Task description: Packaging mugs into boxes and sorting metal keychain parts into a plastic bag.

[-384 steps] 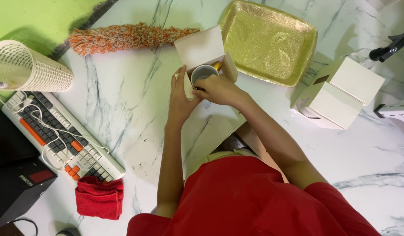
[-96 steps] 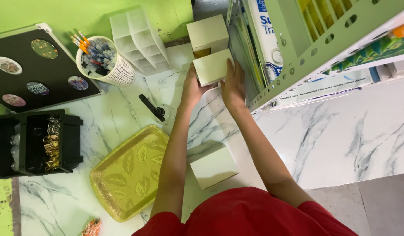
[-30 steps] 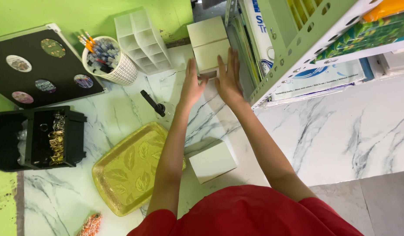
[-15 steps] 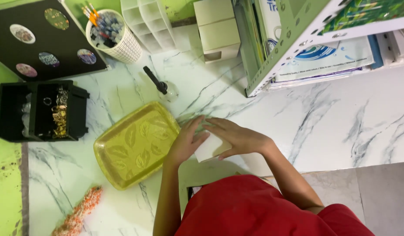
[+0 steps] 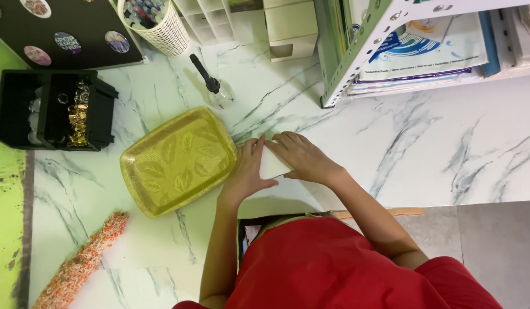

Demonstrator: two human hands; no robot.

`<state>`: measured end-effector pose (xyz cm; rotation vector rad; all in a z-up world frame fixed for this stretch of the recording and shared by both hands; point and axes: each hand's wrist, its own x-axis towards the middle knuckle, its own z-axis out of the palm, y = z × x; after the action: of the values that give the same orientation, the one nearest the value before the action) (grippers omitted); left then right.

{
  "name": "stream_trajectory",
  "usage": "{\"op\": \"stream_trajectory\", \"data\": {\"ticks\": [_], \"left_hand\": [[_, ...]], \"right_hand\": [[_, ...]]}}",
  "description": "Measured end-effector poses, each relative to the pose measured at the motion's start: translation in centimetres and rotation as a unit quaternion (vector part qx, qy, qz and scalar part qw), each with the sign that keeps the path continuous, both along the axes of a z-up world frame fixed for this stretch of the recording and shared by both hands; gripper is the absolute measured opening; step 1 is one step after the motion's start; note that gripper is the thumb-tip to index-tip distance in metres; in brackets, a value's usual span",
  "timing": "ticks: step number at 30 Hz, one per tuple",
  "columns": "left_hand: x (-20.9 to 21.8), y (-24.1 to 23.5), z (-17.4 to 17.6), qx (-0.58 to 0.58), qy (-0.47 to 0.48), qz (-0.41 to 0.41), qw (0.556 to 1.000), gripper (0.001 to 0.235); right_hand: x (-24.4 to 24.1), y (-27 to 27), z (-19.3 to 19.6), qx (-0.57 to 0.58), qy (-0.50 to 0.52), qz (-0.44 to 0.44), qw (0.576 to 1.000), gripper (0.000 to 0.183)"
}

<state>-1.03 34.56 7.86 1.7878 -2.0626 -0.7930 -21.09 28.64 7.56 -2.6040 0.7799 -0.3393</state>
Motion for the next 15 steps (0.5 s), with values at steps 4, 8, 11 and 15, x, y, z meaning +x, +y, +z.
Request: {"op": "stream_trajectory", "data": {"ticks": [4, 8, 11, 15], "left_hand": [[0.4, -1.6, -2.3, -0.051, -0.021, -0.011, 0.998, 0.117], [0.4, -4.3, -2.6, -0.115, -0.008, -0.028, 0.993, 0.102], [0.2, -7.3, -3.2, -0.157, 0.016, -0.041, 0.987, 0.097], [-0.6, -12.1, -3.8, -0.205, 0.026, -0.041, 0.978, 0.09]], "right_hand": [[-0.3, -1.1, -0.2, -0.004, -0.004, -0.005, 1.0, 0.097], [-0.6, -3.1, 0.1, -0.013, -0.013, -0.02, 1.0, 0.099], [-0.8, -5.1, 0.1, -0.042, -0.015, -0.04, 0.998, 0.102], [-0.6, -8.7, -1.2, -0.064, -0.023, -0.088, 0.994, 0.105]]}}
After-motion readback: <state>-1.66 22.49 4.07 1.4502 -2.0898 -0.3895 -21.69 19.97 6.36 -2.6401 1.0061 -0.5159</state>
